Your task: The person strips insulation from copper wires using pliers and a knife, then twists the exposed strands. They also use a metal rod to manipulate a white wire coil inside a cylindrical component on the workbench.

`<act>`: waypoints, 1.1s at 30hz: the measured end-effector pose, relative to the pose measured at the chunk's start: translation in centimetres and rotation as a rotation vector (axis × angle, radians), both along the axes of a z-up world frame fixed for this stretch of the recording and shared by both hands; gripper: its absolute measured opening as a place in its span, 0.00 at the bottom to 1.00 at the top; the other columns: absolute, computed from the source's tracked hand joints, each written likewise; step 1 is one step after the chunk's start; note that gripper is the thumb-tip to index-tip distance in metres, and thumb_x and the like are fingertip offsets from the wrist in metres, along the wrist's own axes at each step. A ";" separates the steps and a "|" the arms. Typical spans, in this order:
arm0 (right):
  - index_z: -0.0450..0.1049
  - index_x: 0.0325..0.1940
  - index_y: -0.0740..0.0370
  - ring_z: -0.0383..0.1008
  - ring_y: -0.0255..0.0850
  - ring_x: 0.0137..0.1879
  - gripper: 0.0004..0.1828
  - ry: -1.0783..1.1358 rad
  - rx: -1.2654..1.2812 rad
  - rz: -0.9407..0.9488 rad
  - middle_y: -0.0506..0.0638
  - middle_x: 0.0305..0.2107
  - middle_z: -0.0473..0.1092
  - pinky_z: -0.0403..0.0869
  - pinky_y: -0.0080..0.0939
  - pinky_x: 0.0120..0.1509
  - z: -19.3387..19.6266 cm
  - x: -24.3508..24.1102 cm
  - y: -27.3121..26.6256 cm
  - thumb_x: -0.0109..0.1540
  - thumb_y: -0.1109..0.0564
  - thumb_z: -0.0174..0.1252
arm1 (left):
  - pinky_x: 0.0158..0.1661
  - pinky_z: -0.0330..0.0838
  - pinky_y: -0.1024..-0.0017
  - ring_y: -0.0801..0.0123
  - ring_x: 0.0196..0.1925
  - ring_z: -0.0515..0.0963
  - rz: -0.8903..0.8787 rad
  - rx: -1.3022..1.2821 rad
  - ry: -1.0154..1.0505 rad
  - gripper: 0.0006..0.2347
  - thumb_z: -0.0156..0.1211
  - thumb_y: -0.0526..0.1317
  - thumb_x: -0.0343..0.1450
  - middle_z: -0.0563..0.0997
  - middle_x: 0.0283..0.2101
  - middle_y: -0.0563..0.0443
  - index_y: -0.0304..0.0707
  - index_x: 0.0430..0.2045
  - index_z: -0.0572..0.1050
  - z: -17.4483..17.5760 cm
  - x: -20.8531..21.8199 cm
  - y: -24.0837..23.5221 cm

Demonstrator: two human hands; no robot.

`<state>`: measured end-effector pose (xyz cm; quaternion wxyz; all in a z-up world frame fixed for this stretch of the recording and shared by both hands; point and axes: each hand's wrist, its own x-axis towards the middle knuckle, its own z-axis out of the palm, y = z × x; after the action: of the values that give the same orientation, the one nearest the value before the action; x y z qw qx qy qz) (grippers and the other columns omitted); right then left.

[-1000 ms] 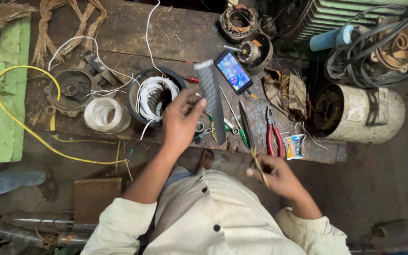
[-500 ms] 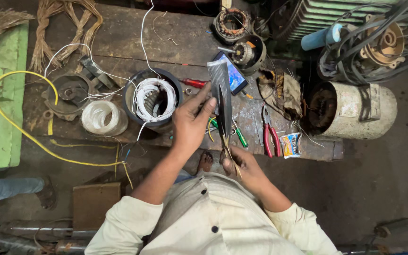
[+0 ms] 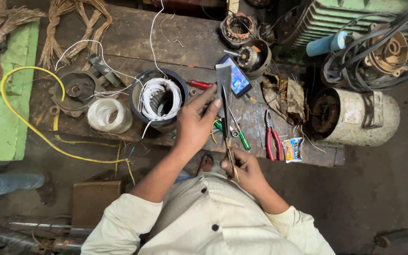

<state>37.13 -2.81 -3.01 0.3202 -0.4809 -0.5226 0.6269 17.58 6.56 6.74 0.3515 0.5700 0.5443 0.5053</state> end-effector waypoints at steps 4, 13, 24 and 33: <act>0.70 0.31 0.62 0.67 0.28 0.25 0.21 0.002 0.002 0.007 0.43 0.20 0.67 0.68 0.33 0.29 -0.2 0.1 -0.3 0.62 0.43 0.65 | 0.40 0.77 0.72 0.71 0.38 0.83 0.042 0.003 -0.037 0.16 0.62 0.41 0.74 0.85 0.42 0.45 0.35 0.55 0.76 0.6 0.0 1.0; 0.70 0.38 0.60 0.66 0.28 0.31 0.24 0.109 0.052 0.042 0.40 0.26 0.65 0.66 0.32 0.33 1.5 -0.7 0.4 0.64 0.36 0.60 | 0.43 0.76 0.70 0.65 0.41 0.84 -0.023 0.059 0.041 0.17 0.62 0.40 0.74 0.84 0.42 0.41 0.36 0.58 0.75 0.5 -0.2 0.3; 0.67 0.30 0.60 0.63 0.28 0.25 0.20 0.026 0.028 -0.065 0.40 0.19 0.63 0.64 0.31 0.28 0.8 -0.6 0.5 0.63 0.44 0.65 | 0.43 0.76 0.68 0.62 0.39 0.85 -0.056 -0.003 0.098 0.17 0.62 0.41 0.74 0.85 0.41 0.39 0.36 0.57 0.76 0.9 0.3 -0.3; 0.73 0.34 0.60 0.67 0.28 0.25 0.18 0.014 0.033 -0.088 0.41 0.19 0.68 0.68 0.31 0.29 -0.7 -0.1 2.2 0.63 0.43 0.63 | 0.43 0.77 0.67 0.59 0.40 0.87 -0.077 -0.172 0.153 0.19 0.64 0.43 0.71 0.85 0.44 0.36 0.39 0.56 0.76 -2.8 0.7 0.9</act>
<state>36.99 -0.61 -3.74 0.3589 -0.4938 -0.5089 0.6069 18.31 7.49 3.95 0.3757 0.5953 0.5883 0.3980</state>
